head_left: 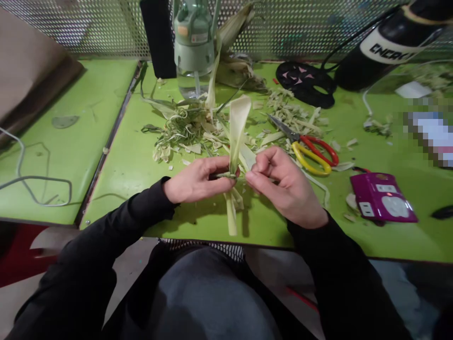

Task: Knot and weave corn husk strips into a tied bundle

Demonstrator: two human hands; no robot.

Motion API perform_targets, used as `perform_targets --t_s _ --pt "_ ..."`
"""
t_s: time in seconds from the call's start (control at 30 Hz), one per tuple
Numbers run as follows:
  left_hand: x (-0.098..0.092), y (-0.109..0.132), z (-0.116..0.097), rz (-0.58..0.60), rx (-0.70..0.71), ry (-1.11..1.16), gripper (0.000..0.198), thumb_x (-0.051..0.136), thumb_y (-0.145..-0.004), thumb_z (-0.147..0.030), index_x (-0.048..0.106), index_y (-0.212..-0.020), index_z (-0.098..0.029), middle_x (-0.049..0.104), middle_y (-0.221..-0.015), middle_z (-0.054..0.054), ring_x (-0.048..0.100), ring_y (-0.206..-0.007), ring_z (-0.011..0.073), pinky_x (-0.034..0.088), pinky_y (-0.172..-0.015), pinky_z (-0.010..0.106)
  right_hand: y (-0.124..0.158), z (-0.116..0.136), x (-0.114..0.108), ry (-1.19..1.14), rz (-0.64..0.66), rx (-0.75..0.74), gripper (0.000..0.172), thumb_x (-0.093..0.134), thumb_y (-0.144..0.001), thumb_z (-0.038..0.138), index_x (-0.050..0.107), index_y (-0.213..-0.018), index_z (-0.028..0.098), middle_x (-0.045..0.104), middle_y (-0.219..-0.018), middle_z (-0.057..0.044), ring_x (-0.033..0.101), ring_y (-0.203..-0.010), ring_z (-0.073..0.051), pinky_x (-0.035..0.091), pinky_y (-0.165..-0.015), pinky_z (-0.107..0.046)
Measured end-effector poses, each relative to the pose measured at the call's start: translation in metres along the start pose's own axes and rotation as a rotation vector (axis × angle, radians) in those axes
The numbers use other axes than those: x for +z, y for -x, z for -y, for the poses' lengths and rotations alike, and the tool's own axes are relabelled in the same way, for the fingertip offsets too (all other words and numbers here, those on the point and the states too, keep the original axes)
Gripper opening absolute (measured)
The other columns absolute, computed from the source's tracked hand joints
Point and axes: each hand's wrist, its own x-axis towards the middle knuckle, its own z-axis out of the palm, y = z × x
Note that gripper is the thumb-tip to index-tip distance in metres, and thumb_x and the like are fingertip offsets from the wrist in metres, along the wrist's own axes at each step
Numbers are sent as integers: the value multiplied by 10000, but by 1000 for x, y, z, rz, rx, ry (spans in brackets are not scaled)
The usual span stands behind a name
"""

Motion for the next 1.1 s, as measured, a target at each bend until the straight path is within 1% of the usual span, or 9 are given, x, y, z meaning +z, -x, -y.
perform_targets --t_s 0.13,0.17,0.23,0.4,0.73,0.83,0.97,1.03,1.1 --pt "-2 -4 5 -135 -2 66 138 546 -891 -264 553 -967 -148 636 -916 33 580 -814 118 494 -785 254 -5 -8 1 576 -308 -377 118 625 -894 299 557 -948 220 624 -912 -41 594 -855 -204 452 -783 -388" --pt "-2 -5 7 -160 -2 76 156 548 -897 -279 545 -983 -149 634 -914 34 578 -802 116 494 -771 254 -5 -10 3 718 -349 -471 130 642 -881 317 591 -931 208 645 -935 -62 586 -887 -227 433 -812 -416" --pt "-3 -7 11 -188 8 81 187 569 -895 -304 540 -1000 -153 633 -920 39 583 -815 122 494 -768 259 -5 -12 9 834 -295 -535 132 637 -881 315 618 -843 190 648 -831 -61 553 -799 -213 414 -750 -392" --pt "-1 -6 18 -184 -1 -15 197 614 -873 -334 538 -920 -159 597 -831 18 557 -770 121 470 -715 261 -3 -6 18 472 34 -318 257 539 -917 187 494 -665 203 500 -611 14 464 -617 -134 380 -605 -288" --pt "-7 -3 2 -77 -54 27 163 577 -882 -271 517 -957 -139 409 -638 -76 360 -546 54 320 -514 203 -4 1 10 164 292 -229 275 570 -910 235 513 -641 217 513 -614 24 470 -599 -122 375 -603 -282" --pt "-13 -3 0 -87 -117 52 147 557 -874 -248 529 -960 -132 471 -677 -54 386 -551 54 343 -517 203 -6 -3 10 137 242 -109 238 579 -921 288 555 -697 212 548 -656 15 483 -602 -120 374 -583 -279" --pt "-15 -3 -1 -78 -186 148 176 486 -858 -183 545 -1013 -124 573 -802 -5 395 -537 44 355 -505 202 -6 -8 12 24 -8 108 159 573 -939 369 582 -955 211 606 -777 2 542 -661 -127 407 -591 -272" --pt "-13 -4 -1 -37 -159 140 164 503 -852 -171 549 -1002 -121 571 -786 -6 421 -553 50 369 -520 205 -7 -11 14 -40 -84 134 214 578 -937 403 575 -1037 214 600 -782 9 548 -669 -124 420 -589 -263" --pt "-10 -5 1 0 -112 104 141 547 -845 -177 552 -975 -122 564 -772 -8 477 -609 67 409 -577 216 -7 -13 15 -86 -120 136 231 607 -918 432 600 -980 210 571 -739 21 524 -642 -110 418 -576 -250"
